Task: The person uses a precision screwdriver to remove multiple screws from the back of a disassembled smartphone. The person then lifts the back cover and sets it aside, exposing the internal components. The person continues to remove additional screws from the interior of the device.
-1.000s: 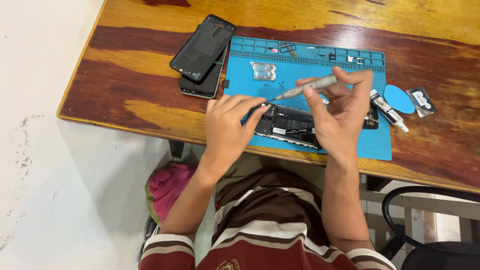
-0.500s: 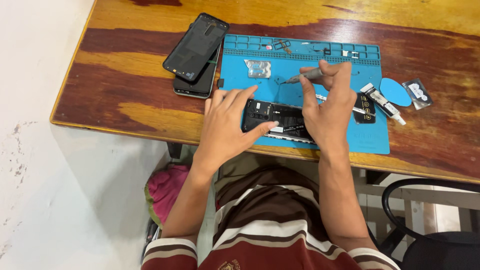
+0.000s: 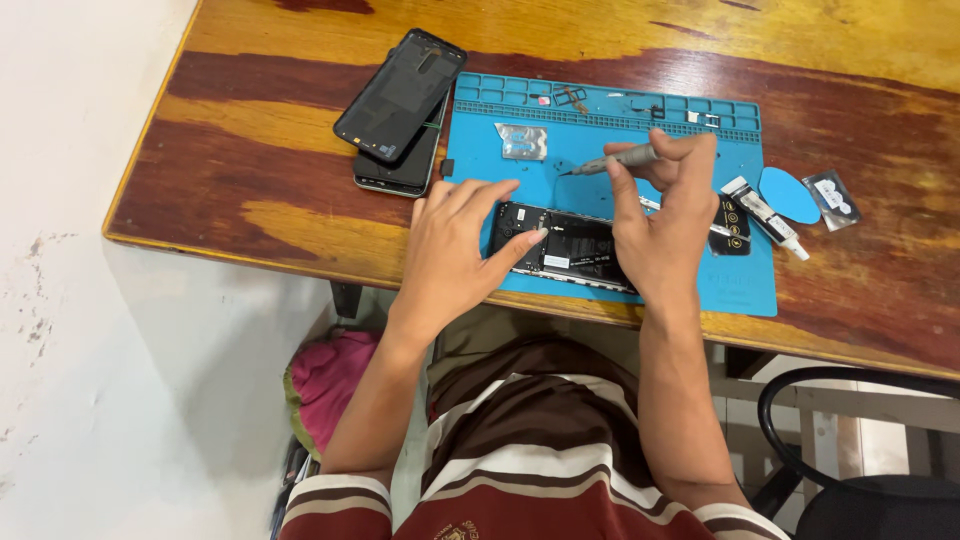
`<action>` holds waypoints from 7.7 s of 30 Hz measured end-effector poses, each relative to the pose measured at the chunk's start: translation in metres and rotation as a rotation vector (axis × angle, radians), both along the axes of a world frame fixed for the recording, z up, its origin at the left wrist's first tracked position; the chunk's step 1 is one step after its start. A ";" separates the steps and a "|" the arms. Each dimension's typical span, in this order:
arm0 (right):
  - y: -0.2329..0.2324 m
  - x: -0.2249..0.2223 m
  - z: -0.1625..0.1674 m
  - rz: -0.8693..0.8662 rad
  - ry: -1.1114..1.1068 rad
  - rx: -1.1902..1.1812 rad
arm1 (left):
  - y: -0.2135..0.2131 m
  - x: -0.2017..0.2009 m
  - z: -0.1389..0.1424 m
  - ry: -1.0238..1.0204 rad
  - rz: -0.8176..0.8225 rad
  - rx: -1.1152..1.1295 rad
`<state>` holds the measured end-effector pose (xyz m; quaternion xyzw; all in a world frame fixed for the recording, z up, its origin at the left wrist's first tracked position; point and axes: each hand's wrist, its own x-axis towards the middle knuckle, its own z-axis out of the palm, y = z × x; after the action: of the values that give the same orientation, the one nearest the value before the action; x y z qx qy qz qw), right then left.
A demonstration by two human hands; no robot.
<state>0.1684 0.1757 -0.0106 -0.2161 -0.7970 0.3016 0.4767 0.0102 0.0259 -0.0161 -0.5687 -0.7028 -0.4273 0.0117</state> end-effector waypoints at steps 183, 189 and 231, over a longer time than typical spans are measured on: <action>0.008 0.076 -0.032 -0.061 0.368 -0.070 | 0.082 -0.032 0.011 0.311 -0.216 0.065; -0.006 0.066 -0.026 -0.066 0.431 0.034 | 0.067 0.023 0.003 -0.220 -0.292 0.229; -0.026 0.103 -0.007 0.189 0.084 -0.033 | 0.026 0.077 -0.012 -0.022 -0.281 0.044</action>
<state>0.2711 0.1493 -0.0180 -0.1350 -0.7882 0.3668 0.4754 0.0876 0.0519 -0.0285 -0.6564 -0.6067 -0.4463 -0.0436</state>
